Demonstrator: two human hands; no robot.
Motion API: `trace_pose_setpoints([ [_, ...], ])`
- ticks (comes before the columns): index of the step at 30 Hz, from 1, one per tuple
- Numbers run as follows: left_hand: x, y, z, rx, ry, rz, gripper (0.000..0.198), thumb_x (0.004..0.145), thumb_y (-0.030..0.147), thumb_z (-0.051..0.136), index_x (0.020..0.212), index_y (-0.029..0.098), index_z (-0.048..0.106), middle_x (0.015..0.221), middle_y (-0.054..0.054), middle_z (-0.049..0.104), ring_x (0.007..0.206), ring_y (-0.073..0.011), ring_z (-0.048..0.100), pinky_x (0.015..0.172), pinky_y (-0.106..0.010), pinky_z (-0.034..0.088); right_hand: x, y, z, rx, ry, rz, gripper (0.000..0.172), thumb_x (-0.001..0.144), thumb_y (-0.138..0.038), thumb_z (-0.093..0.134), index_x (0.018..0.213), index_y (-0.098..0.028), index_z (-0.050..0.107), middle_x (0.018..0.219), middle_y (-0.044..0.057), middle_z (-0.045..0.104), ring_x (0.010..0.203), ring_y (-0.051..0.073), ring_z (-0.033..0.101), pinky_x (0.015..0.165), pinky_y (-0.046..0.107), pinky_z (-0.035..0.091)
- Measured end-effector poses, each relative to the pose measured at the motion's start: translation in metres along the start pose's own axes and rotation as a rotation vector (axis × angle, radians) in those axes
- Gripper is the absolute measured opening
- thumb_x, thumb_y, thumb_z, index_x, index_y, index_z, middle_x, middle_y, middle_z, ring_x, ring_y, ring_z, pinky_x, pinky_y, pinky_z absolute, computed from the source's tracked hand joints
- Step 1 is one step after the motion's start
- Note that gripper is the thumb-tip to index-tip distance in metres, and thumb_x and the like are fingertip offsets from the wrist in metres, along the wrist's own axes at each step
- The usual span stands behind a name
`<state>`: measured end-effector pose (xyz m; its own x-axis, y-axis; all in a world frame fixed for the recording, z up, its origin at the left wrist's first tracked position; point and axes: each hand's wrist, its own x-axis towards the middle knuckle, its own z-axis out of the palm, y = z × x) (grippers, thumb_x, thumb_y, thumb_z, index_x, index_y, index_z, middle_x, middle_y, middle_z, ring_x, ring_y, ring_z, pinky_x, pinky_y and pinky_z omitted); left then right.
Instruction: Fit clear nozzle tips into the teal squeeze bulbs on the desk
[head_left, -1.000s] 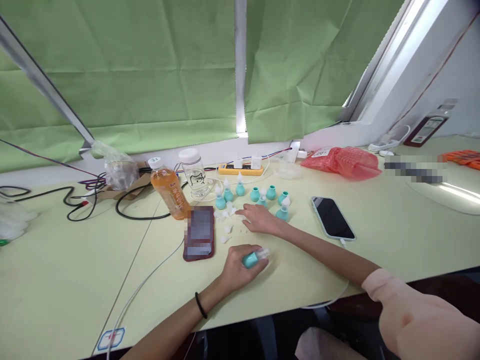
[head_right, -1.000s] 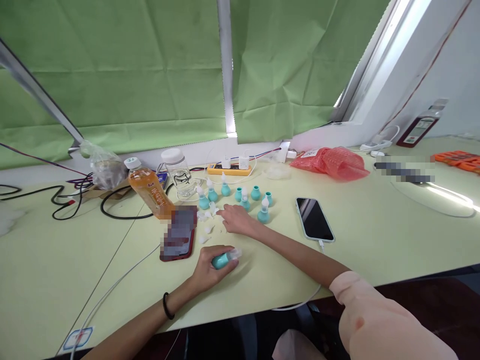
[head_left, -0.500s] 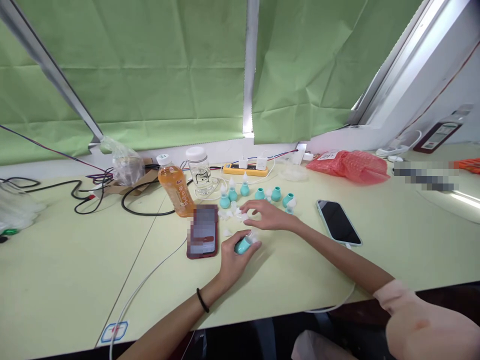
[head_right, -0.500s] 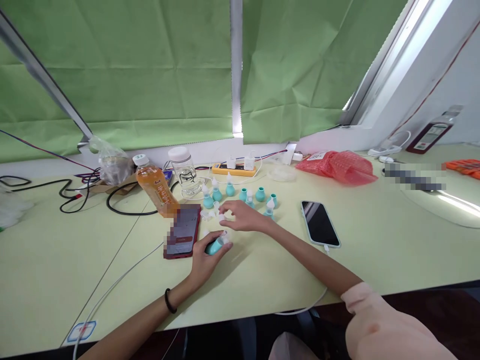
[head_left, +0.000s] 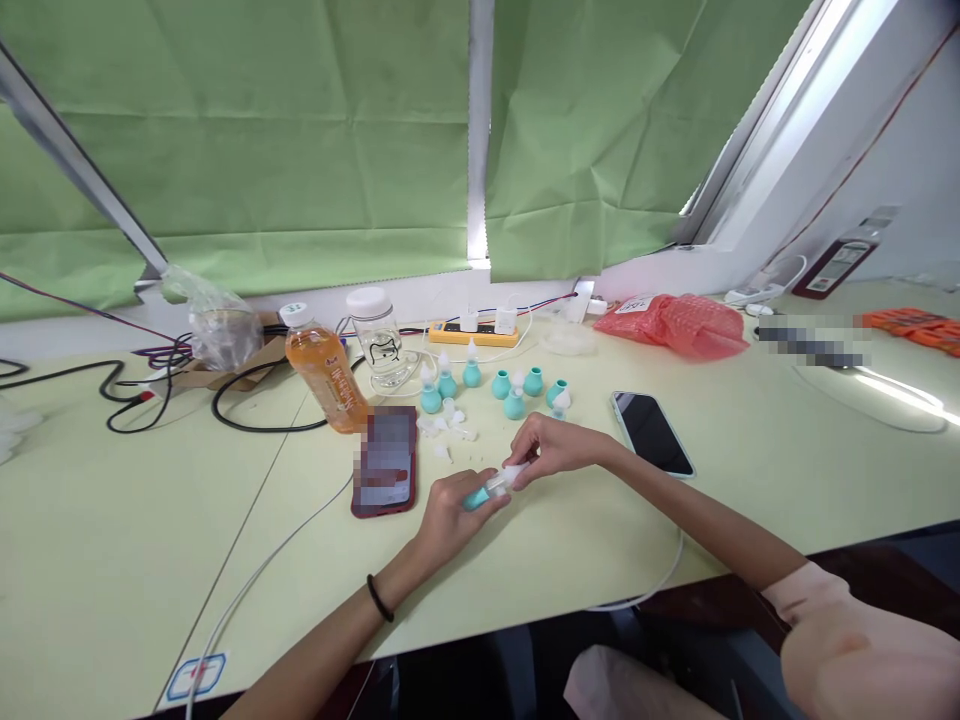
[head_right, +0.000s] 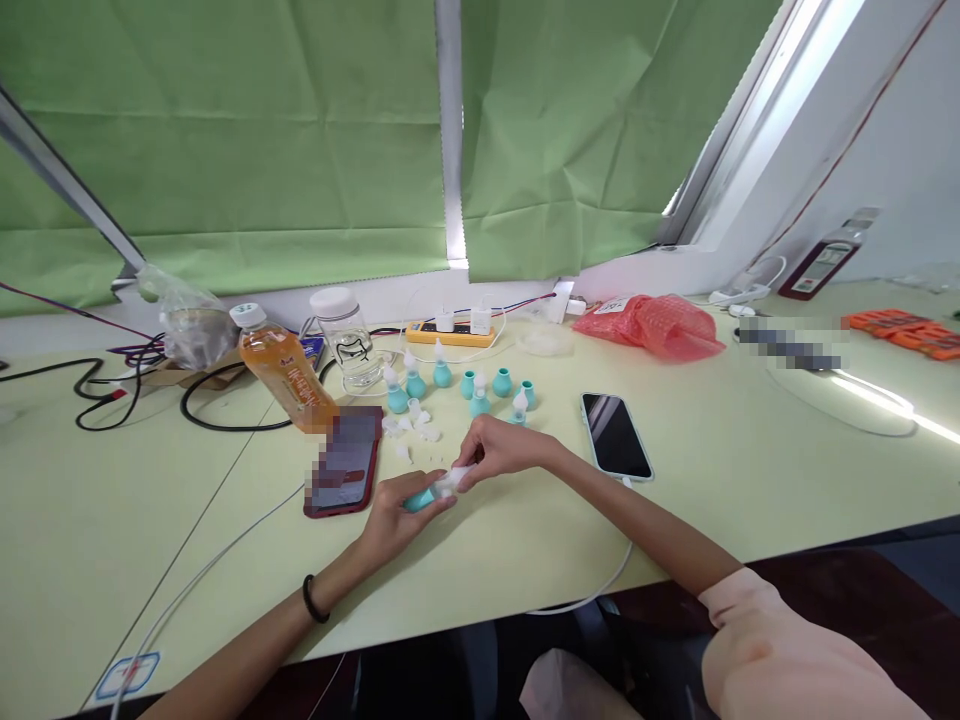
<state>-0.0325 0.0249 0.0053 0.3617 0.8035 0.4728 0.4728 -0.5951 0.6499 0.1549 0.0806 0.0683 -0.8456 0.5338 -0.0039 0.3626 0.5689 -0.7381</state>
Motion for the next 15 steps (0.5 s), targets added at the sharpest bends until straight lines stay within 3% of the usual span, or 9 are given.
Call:
trace_pose_setpoints([
  [8,-0.0036,-0.0019,0.0001,0.176,-0.069,0.141,0.03,0.076,0.035,0.048,0.093,0.013,0.06,0.059,-0.003,0.055,0.053,-0.0114,0.05,0.047,-0.021,0.037,0.0001,-0.0091,0.001,-0.16,-0.05,-0.045,0.025,0.066,-0.033,0.058,0.065,-0.009,0.066,0.044,-0.003,0.047,0.043,0.004,0.032,0.041,0.017,0.025],
  [15,-0.0048,-0.0035,-0.0009,0.058,0.117,0.22,0.025,0.074,0.027,0.052,0.094,0.013,0.057,0.067,-0.006,0.059,0.057,-0.012,0.052,0.052,-0.023,0.041,0.0007,-0.0075,0.0029,0.189,0.018,0.043,0.03,0.063,-0.034,0.061,0.081,-0.011,0.066,0.056,0.003,0.06,0.048,0.008,0.051,0.045,0.017,0.039],
])
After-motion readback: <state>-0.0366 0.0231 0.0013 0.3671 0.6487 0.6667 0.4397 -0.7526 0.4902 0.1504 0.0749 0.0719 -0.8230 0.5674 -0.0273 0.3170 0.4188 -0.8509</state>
